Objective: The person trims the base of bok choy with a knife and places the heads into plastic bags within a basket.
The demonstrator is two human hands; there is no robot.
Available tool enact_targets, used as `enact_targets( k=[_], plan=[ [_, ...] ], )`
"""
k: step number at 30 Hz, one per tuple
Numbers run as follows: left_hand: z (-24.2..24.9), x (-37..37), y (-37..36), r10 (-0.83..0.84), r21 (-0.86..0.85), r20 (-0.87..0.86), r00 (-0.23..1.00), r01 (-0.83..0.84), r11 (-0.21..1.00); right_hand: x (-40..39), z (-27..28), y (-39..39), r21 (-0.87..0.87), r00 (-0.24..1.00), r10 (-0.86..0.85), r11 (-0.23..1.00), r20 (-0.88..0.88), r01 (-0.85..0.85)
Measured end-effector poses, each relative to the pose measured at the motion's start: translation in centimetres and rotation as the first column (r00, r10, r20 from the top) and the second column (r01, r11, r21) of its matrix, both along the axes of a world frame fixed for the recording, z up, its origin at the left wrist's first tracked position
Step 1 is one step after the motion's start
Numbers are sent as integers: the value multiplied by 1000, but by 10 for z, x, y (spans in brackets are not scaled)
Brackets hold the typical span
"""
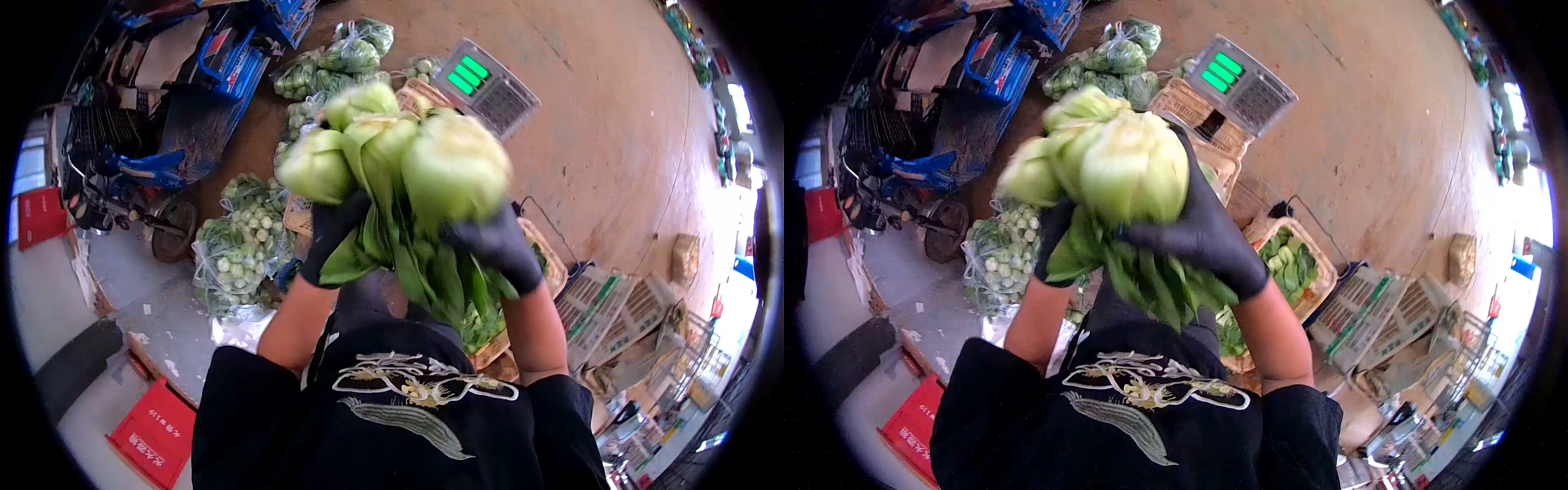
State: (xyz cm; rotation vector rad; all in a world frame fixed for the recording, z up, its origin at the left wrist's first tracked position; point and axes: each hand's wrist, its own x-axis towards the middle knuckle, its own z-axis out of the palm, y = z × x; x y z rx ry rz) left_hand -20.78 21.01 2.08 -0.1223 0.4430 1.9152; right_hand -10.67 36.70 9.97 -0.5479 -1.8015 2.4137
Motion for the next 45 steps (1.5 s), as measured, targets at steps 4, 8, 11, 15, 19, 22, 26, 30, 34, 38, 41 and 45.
enact_targets(
  k=[4, 8, 11, 15, 19, 22, 26, 30, 34, 38, 41, 45],
  plan=[
    [-160, 25, 13, 158, -95, 251, 955, -138, 986, -22, -115, 21, -107, 958, 96, 992, 270, -69],
    [-282, 78, 1, 129, 118, 563, 816, -234, 965, -32, -202, 20, -203, 850, 247, 965, 466, -169],
    [-294, 40, -4, 213, 72, 346, 914, -252, 965, -88, -207, 7, -38, 834, 357, 925, 420, -377],
    [-276, -39, -23, 237, -187, 269, 933, -191, 964, -157, -214, -9, 277, 883, 406, 843, 234, -461],
    [-333, -32, -89, -220, -707, -638, 737, -449, 546, -158, -315, -39, 776, 838, 307, 328, 452, -538],
    [-249, -53, -124, -317, -674, -733, 602, -577, 462, -142, -354, -60, 828, 916, 68, 405, 395, -387],
    [-213, -118, -95, -574, -405, -807, 137, -836, 370, -132, -344, -82, 841, 906, 37, 357, 422, -407],
    [-250, -159, -74, -432, -662, -738, 519, -430, 614, -133, -328, -101, 846, 889, 32, 293, 457, -446],
    [-114, -174, -57, -398, -655, -564, 723, -98, 750, -116, -349, -120, 883, 933, 13, 320, 358, -343],
    [-96, -153, -27, -538, -529, -843, -27, -147, 836, -112, -377, -149, 60, 992, -93, 993, -90, 99],
    [-102, -169, -24, -514, -615, -746, 423, -140, 776, -113, -344, -132, 921, 941, 12, 201, 338, -334],
    [-93, -187, -28, -559, -683, -580, 593, 21, 730, -122, -307, -92, 876, 953, 78, 378, 292, -300]
  ],
)
